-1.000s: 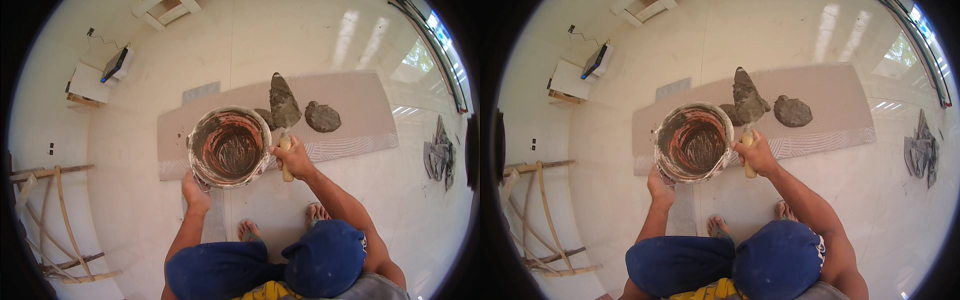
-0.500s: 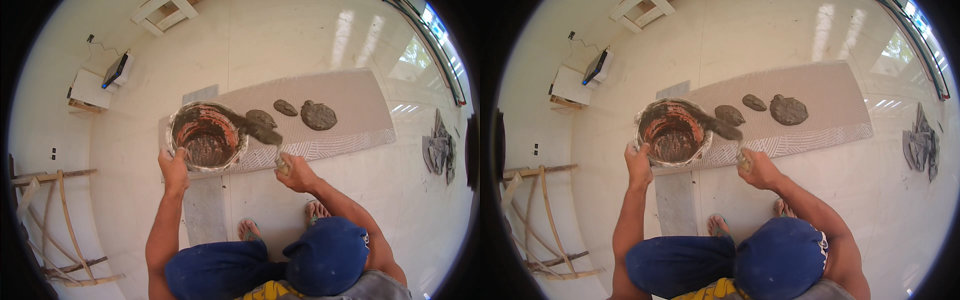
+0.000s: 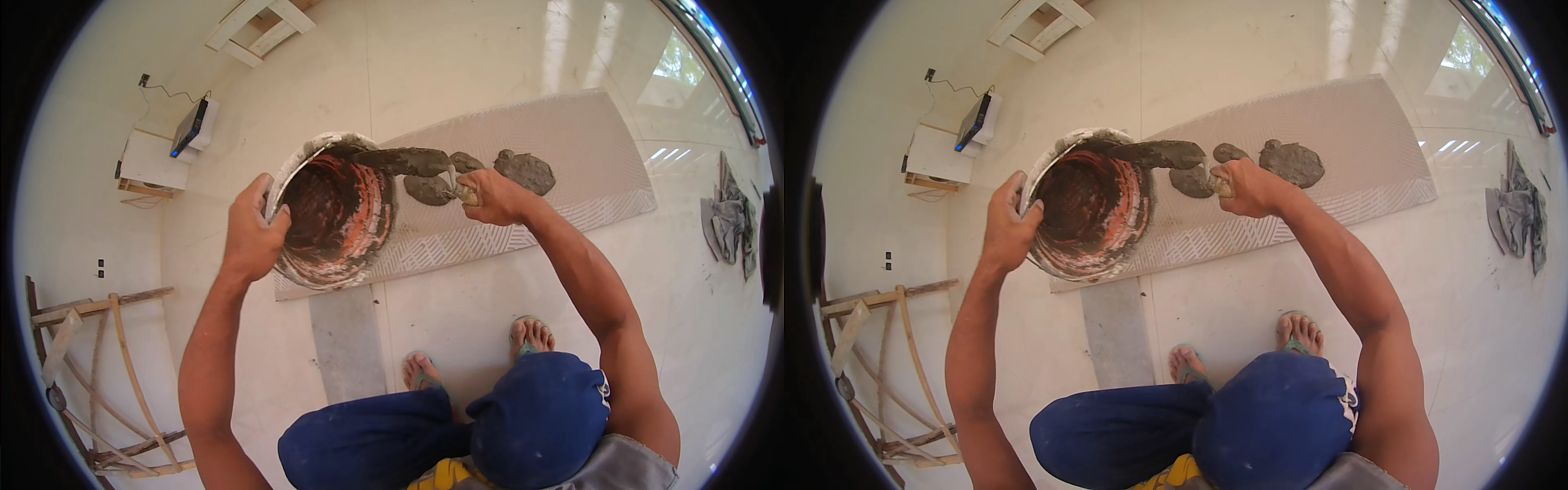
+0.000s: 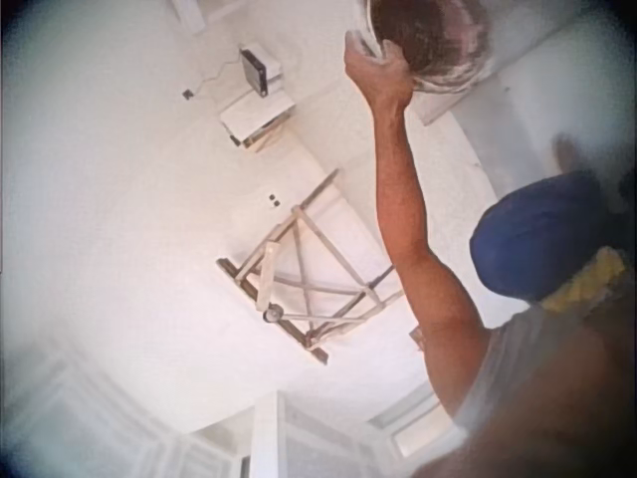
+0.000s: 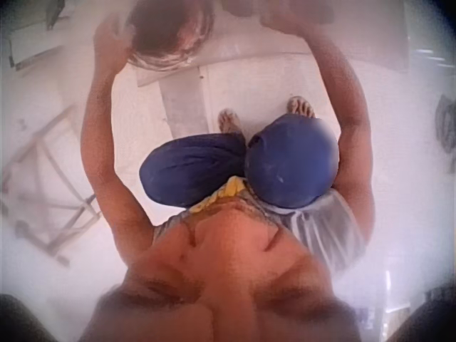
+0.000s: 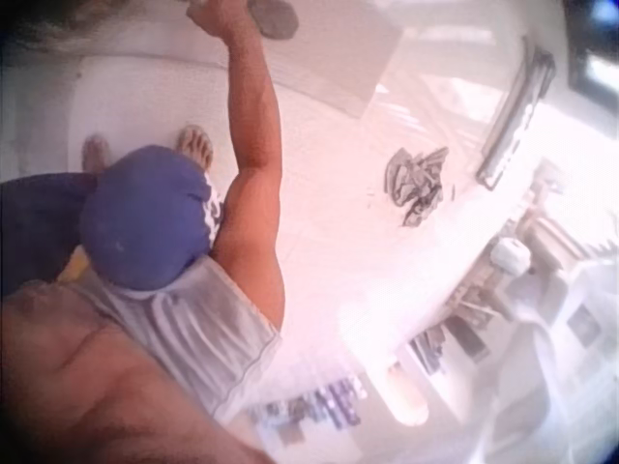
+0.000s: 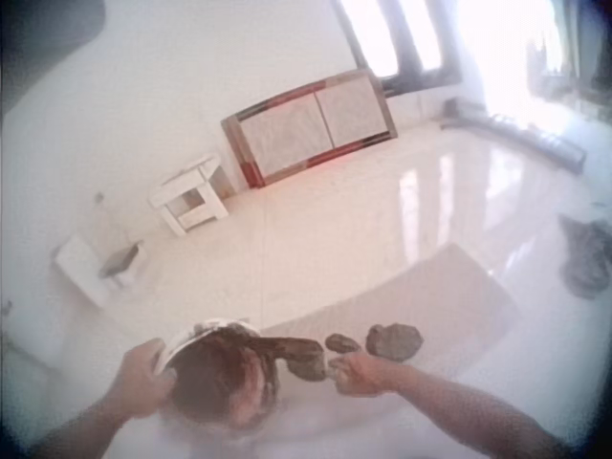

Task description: The person applies mortar from a bucket onto the back of a large tile using a trowel.

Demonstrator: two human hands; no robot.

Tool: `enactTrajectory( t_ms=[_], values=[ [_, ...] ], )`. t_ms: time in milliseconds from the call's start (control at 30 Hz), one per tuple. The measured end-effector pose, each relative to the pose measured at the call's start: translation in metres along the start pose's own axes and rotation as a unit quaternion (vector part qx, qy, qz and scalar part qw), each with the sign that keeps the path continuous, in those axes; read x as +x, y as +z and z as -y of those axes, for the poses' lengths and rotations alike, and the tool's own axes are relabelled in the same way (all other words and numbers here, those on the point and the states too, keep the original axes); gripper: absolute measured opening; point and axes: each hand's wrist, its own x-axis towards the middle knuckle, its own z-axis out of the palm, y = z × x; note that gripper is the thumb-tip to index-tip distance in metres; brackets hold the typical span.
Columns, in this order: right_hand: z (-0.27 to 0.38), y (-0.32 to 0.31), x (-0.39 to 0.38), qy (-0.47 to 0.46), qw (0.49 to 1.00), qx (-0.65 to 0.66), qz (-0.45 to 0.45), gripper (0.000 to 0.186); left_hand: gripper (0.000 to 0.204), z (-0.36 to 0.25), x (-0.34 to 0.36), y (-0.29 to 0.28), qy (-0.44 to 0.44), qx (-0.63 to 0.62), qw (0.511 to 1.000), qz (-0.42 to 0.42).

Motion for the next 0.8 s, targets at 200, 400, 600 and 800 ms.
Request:
enactTrajectory(
  t_ms=[200, 400, 600, 800],
  values=[
    [0.007, 0.020, -0.001, 0.024, 0.996, 0.078, 0.019, 0.016, 0.009, -0.021, 0.005, -0.014, 0.072, 0.001, 0.997, -0.014],
    [0.018, 0.047, -0.005, 0.108, 0.961, 0.243, 0.071, 0.015, 0.011, -0.040, 0.012, 0.007, 0.136, 0.056, 0.986, -0.080],
    [0.012, 0.031, -0.012, 0.099, 0.974, 0.183, 0.093, 0.018, 0.008, -0.018, 0.032, 0.021, 0.148, 0.046, 0.967, -0.204],
    [-0.011, -0.005, -0.017, 0.108, 0.984, 0.139, -0.004, 0.021, 0.005, 0.031, 0.045, -0.005, 0.076, -0.066, 0.981, -0.164]
  ],
)
